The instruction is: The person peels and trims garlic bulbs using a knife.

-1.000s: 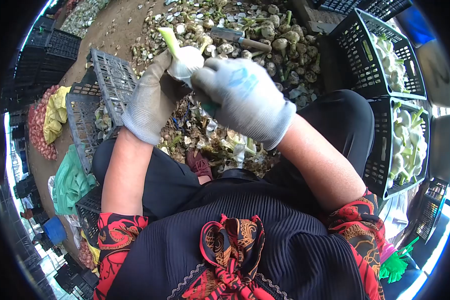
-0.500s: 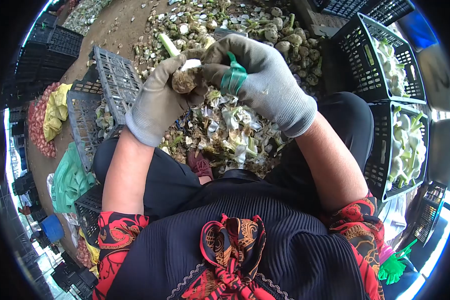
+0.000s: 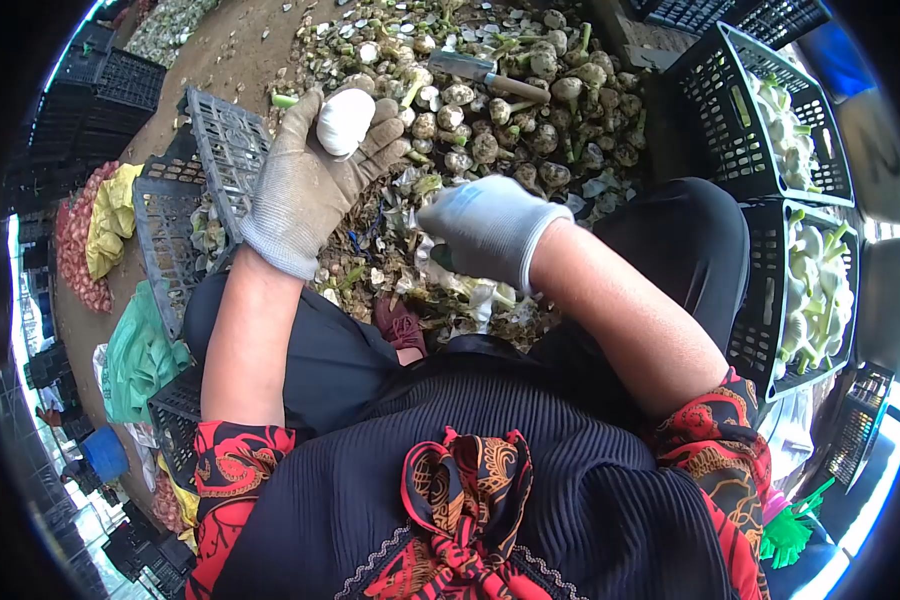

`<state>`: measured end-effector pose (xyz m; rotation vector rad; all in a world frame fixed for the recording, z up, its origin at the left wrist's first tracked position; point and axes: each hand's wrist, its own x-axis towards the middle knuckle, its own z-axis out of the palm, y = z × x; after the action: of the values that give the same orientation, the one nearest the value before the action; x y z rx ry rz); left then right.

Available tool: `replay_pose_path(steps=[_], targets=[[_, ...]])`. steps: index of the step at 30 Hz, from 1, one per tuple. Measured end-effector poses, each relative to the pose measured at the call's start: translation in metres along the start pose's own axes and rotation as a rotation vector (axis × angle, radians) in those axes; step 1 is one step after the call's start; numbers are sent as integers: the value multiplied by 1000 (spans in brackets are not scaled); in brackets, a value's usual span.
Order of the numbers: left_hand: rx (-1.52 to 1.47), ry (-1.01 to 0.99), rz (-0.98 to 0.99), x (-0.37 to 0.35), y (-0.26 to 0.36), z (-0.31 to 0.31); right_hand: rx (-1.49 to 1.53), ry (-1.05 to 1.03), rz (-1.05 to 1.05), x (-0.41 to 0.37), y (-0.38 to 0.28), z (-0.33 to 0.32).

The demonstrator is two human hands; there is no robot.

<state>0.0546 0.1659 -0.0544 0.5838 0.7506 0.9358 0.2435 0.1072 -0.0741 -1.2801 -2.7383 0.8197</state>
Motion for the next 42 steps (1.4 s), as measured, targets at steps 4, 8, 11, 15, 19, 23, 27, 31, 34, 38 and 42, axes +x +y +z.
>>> replay_pose_path(steps=[4,8,11,15,19,23,27,31,34,38,42], targets=[[302,-49,-19,-9,5,0,109,407,-1,-4,7,-18],[849,-197,-24,-15,3,2,247,806,-56,-8,3,-36],[1544,-83,-40,-14,-8,7,-4,850,-212,-1,3,-31],[1579,-134,127,-16,-6,3,-137,504,-72,-9,13,-18],[1088,-117,38,-11,-6,7,-58,642,2,-21,24,-20],[949,-12,26,-12,3,16,284,717,-9,-22,38,-14],[621,53,166,-13,1,20,968,491,43,-27,35,-13],[666,31,261,-9,5,17,1208,467,70,-31,33,-23],[700,115,254,-6,6,18,1289,695,213,-30,37,-27],[753,146,263,-6,6,16,1803,933,176,-36,66,-33],[775,113,228,-5,5,18,1904,1233,263,-59,88,-57]])
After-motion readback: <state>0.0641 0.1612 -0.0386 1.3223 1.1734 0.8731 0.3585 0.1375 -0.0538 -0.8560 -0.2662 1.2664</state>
